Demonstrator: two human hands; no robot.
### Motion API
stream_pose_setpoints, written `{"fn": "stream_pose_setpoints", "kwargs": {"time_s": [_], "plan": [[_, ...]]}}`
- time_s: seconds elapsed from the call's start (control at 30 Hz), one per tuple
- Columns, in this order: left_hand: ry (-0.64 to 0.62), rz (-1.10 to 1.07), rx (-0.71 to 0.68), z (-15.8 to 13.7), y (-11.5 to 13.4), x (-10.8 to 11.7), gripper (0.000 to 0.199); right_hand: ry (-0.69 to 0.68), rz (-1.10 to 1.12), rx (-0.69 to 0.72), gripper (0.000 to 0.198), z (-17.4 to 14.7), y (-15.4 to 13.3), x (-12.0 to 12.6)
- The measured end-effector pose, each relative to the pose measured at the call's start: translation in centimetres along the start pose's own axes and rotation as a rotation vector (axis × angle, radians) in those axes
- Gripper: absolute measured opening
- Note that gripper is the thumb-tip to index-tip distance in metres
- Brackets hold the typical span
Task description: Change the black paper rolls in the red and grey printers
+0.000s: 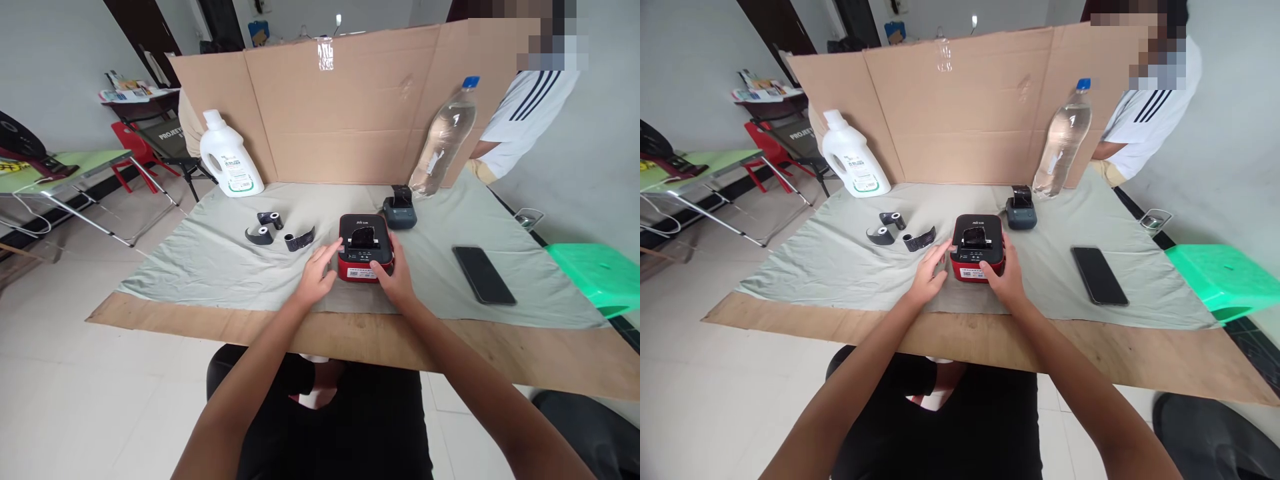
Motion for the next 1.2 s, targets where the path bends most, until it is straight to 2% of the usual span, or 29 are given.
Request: {"fn": "stream_pose_setpoints", "kwargs": {"time_s": [0.27, 0.53, 0.67, 0.8, 0.87, 0.93, 1.03, 1.1, 1.2], "plan": [[-0.034, 0.051, -0.018, 0.7, -0.3, 0.0, 0.080, 0.030, 0.068, -0.085, 0.073, 0.4, 0.7, -0.4], [0.019, 0.074, -0.069, 1.2, 0.2, -0.4, 0.077, -0.068, 0.115, -0.058, 0.078, 2.6, -0.3, -1.0], [0.060, 0.039, -0.050, 0.9, 0.2, -0.2, 0.073, -0.096, 0.114, -0.106, 0.074, 4.9, -0.3, -1.6], [0.112, 0.013, 0.004, 1.3, 0.3, 0.1, 0.058, -0.161, 0.068, -0.191, 0.063, 9.0, -0.1, -2.1], [0.082, 0.016, 0.054, 2.3, 0.4, -0.2, 0.056, -0.204, -0.006, -0.254, 0.056, 11.0, -0.2, -2.1], [-0.017, 0.027, 0.104, 3.6, 0.4, -1.1, 0.055, -0.280, -0.074, -0.345, 0.048, 12.3, -0.6, -1.8], [-0.122, 0.026, 0.076, 4.8, 0.9, -2.6, 0.047, -0.455, -0.135, -0.442, 0.033, 12.9, -1.7, -1.2], [-0.077, 0.005, -0.003, 4.8, 1.4, -2.9, 0.035, -0.571, -0.142, -0.429, 0.026, 12.8, -2.5, -0.8], [-0.036, 0.000, -0.114, 3.5, 2.0, -3.3, 0.012, -0.690, -0.116, -0.296, 0.022, 12.2, -3.4, -1.1]]}}
Point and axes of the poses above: each hand's wrist, its own z-axis towards the middle knuckle, its own x-axis out of the back of the hand, y = z × x, the point moved 7 cm from there along z, towards the middle knuckle, and after that the axes turned 13 degrees about y, right-handed, at the moved point
